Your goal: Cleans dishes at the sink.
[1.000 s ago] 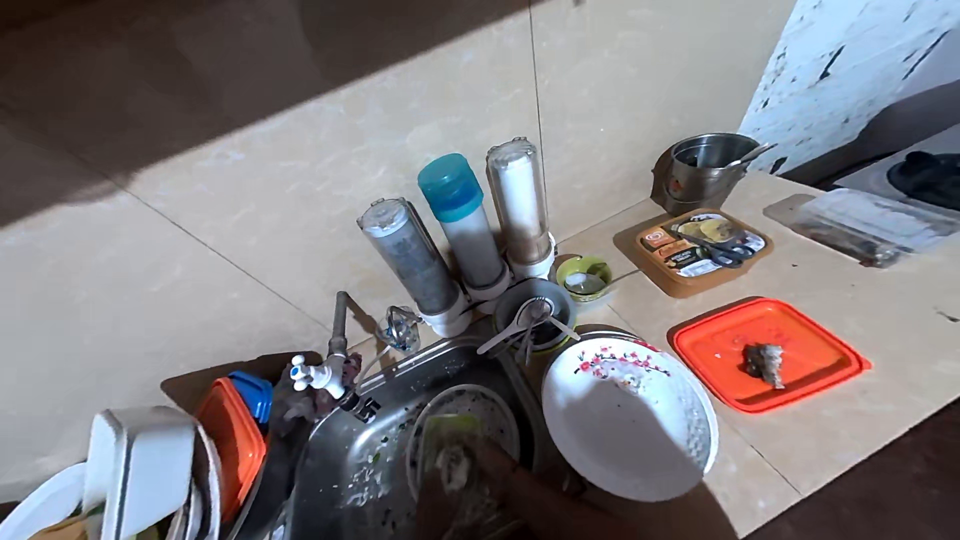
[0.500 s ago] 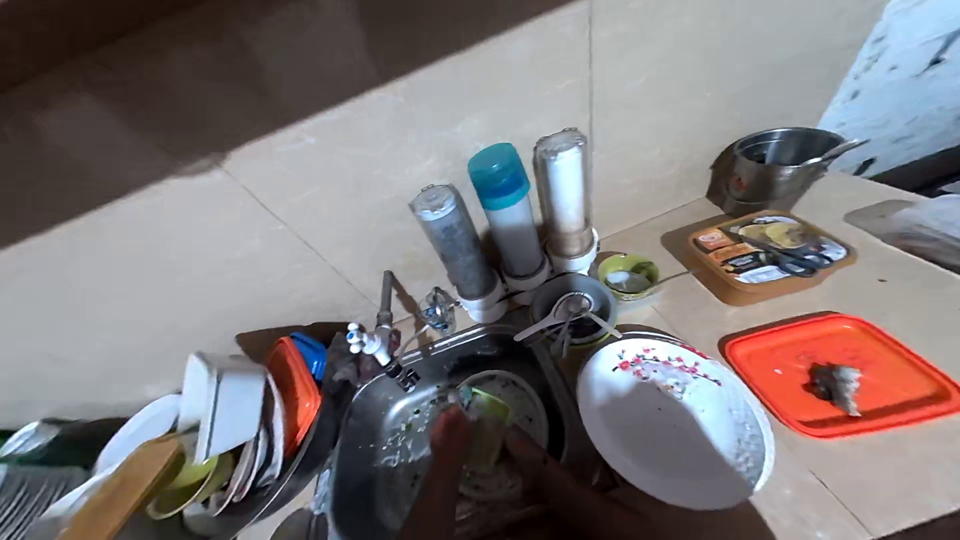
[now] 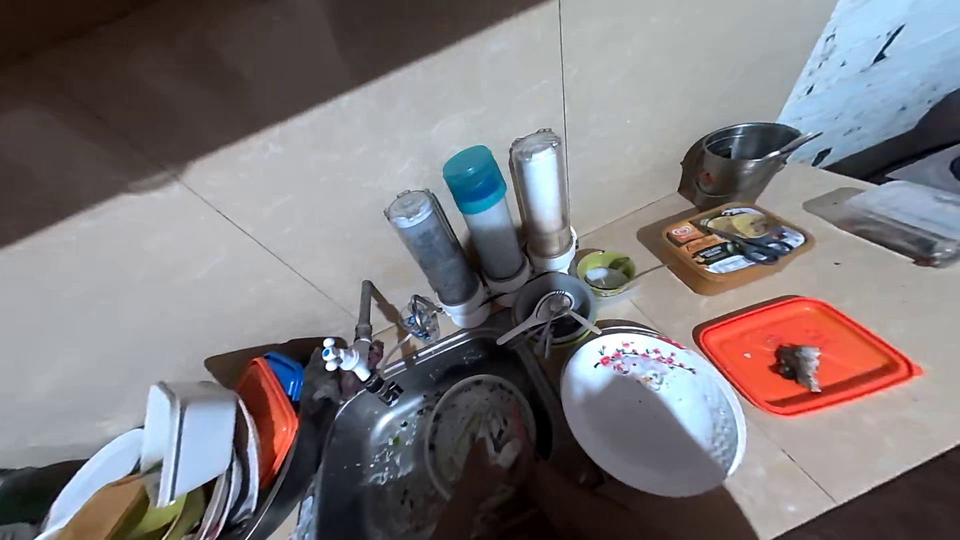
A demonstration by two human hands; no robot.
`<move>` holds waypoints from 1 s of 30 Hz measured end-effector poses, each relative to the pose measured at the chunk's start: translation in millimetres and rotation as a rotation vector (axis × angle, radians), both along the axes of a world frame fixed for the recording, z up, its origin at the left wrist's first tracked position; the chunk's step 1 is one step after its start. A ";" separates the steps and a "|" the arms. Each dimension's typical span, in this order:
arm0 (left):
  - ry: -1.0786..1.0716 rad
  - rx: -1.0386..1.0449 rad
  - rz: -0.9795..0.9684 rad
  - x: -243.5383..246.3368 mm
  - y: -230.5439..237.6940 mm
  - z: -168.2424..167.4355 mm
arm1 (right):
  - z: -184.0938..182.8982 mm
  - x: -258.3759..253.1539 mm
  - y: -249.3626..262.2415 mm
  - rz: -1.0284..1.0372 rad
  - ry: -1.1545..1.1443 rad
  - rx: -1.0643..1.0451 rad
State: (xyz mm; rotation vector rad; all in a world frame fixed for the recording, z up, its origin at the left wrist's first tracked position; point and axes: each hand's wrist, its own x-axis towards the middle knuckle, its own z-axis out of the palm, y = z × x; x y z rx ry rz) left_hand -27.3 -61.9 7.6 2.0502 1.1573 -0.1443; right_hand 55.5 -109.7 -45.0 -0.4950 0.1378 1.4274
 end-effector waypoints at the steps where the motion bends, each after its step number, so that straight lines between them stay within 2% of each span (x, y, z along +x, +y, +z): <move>1: -0.020 0.027 -0.031 -3.7 0.3 0.0 | 2.7 0.5 0.4 -0.013 0.019 -0.014; 4: 0.017 0.095 -0.199 -10.3 0.6 15.0 | 3.0 3.1 3.4 0.024 0.068 0.004; 8: 0.402 0.216 -0.316 7.1 -10.6 49.9 | -3.6 1.9 7.5 0.165 0.095 0.095; 9: 0.426 0.261 -0.299 8.4 -12.0 49.8 | -2.0 1.5 7.6 0.164 0.087 0.098; 10: 0.351 0.298 -0.243 5.5 -9.8 45.8 | 0.2 1.7 7.4 0.146 0.037 0.063; 14: -0.279 0.294 0.061 -13.9 17.7 36.3 | -4.0 5.6 9.5 0.144 -0.372 -0.159; 16: -0.451 0.226 0.236 -22.7 30.7 38.2 | -2.0 6.6 10.4 0.157 -0.455 -0.193; 18: -0.425 0.251 0.376 -31.3 45.0 36.5 | -1.8 6.8 11.7 0.136 -0.421 -0.134; 21: 0.004 0.506 0.369 -42.4 56.6 37.5 | 4.3 4.8 11.6 0.080 -0.230 -0.069; 22: 0.081 0.569 0.339 -41.4 54.1 38.8 | 6.3 5.7 11.6 0.082 -0.195 -0.076; 25: -0.043 0.543 0.174 -24.2 32.0 26.6 | 6.7 7.8 10.3 0.222 -0.338 -0.087; 27: -0.265 0.490 0.000 -13.9 22.1 -7.1 | -2.9 2.2 9.1 0.283 -0.458 0.051; 28: -0.325 0.482 -0.029 -10.7 22.2 -20.7 | -2.9 1.3 8.2 0.301 -0.493 0.075; 30: -0.376 0.528 0.067 -12.6 33.1 -37.0 | -0.3 2.5 7.9 0.367 -0.573 0.000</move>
